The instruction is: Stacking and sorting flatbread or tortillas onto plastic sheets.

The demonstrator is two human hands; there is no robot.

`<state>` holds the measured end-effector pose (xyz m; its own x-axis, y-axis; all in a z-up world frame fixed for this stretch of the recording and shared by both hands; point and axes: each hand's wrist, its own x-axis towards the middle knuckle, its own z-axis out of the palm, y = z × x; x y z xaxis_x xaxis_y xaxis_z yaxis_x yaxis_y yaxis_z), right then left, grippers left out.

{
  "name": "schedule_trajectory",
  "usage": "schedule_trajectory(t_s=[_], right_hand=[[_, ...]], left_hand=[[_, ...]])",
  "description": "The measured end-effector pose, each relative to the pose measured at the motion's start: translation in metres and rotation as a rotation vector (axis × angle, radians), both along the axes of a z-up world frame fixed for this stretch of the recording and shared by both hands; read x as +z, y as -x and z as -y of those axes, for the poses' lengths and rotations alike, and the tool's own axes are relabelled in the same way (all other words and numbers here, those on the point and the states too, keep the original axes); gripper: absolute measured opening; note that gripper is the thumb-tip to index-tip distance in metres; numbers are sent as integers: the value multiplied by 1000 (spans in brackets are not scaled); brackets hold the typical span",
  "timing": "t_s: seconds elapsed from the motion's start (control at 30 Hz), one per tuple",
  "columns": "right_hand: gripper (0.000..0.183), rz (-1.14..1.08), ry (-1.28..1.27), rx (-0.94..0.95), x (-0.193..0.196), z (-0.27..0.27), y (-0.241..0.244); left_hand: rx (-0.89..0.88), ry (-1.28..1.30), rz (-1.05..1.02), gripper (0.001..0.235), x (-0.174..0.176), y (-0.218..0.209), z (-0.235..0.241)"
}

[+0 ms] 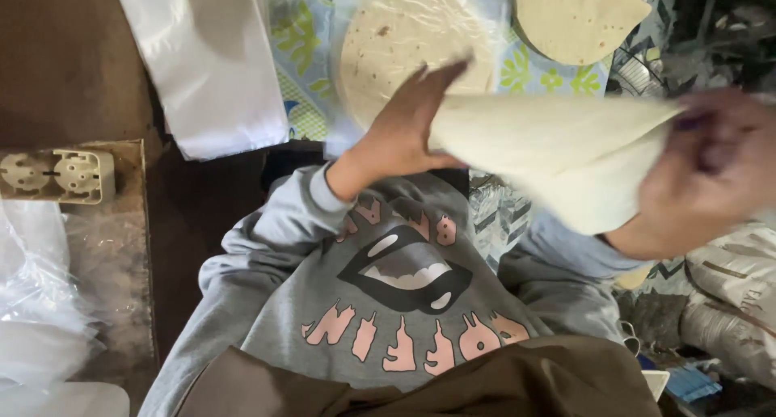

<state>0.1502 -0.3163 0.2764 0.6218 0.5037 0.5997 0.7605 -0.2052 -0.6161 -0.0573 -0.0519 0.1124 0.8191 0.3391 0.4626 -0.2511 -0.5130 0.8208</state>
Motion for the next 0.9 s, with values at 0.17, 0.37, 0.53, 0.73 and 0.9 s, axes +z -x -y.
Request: schedule_trajectory(t_s=[0.17, 0.37, 0.53, 0.73, 0.9], right_hand=[[24, -43, 69, 89, -79, -62, -5], [8, 38, 336, -34, -299, -105, -66], [19, -235, 465, -248, -284, -108, -22], [22, -331, 393, -254, -249, -110, 1], [25, -221, 309, -198, -256, -112, 15]], left_hand=[[-25, 351, 27, 38, -40, 26, -29], [386, 543, -143, 28, -129, 8, -66], [432, 339, -159, 39, -132, 17, -48], [419, 285, -144, 47, -104, 31, -49], [487, 81, -307, 60, -115, 37, -34]])
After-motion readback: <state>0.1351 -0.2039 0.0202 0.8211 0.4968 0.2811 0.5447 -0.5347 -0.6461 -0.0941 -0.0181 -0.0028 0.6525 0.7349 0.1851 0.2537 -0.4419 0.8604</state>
